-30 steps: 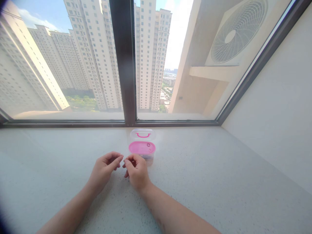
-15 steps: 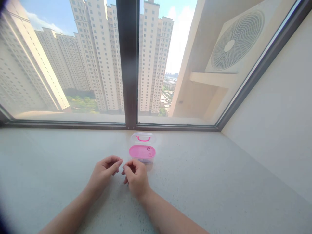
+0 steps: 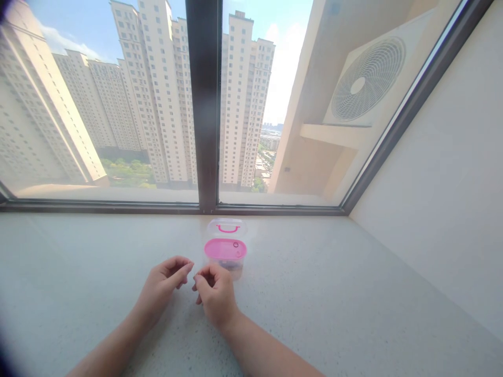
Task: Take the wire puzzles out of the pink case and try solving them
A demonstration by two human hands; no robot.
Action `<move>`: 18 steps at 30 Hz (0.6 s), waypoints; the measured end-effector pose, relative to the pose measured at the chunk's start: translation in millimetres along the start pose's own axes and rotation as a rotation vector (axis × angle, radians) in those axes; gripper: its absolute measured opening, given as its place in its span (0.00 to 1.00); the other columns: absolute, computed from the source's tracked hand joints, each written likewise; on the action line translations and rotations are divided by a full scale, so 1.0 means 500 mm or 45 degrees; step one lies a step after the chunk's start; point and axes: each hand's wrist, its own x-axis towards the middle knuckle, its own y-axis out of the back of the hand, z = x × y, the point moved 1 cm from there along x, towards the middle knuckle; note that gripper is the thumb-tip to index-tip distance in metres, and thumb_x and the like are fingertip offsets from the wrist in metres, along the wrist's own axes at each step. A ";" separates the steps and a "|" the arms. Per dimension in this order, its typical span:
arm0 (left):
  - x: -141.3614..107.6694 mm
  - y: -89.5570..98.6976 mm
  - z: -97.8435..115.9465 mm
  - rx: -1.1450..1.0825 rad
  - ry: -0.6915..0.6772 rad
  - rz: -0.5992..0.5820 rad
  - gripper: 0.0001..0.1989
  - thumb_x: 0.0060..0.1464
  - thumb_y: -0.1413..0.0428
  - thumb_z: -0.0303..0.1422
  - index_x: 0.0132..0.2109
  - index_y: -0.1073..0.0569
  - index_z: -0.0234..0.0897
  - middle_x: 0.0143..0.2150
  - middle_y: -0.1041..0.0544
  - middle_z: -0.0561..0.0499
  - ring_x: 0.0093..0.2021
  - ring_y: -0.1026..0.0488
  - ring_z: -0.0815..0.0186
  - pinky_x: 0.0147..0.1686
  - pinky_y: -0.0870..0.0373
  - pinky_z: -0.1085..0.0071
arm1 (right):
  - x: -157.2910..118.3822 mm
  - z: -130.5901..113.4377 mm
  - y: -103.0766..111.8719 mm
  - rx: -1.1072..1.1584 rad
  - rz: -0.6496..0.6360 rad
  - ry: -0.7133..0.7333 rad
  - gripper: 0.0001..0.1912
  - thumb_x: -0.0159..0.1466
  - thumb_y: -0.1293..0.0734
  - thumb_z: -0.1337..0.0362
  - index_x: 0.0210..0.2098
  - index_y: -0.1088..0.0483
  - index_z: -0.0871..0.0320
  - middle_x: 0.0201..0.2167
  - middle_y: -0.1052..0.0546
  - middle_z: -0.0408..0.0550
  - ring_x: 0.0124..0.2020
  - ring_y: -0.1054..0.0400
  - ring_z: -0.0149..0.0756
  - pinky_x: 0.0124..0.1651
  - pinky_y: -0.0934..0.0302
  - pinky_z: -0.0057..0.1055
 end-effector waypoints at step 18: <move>0.005 -0.001 0.001 0.022 -0.036 -0.017 0.13 0.48 0.43 0.41 0.29 0.27 0.34 0.23 0.29 0.53 0.23 0.35 0.69 0.23 0.38 0.75 | 0.005 -0.002 -0.001 -0.012 0.012 0.020 0.08 0.56 0.36 0.63 0.24 0.34 0.61 0.18 0.30 0.42 0.13 0.41 0.23 0.15 0.47 0.20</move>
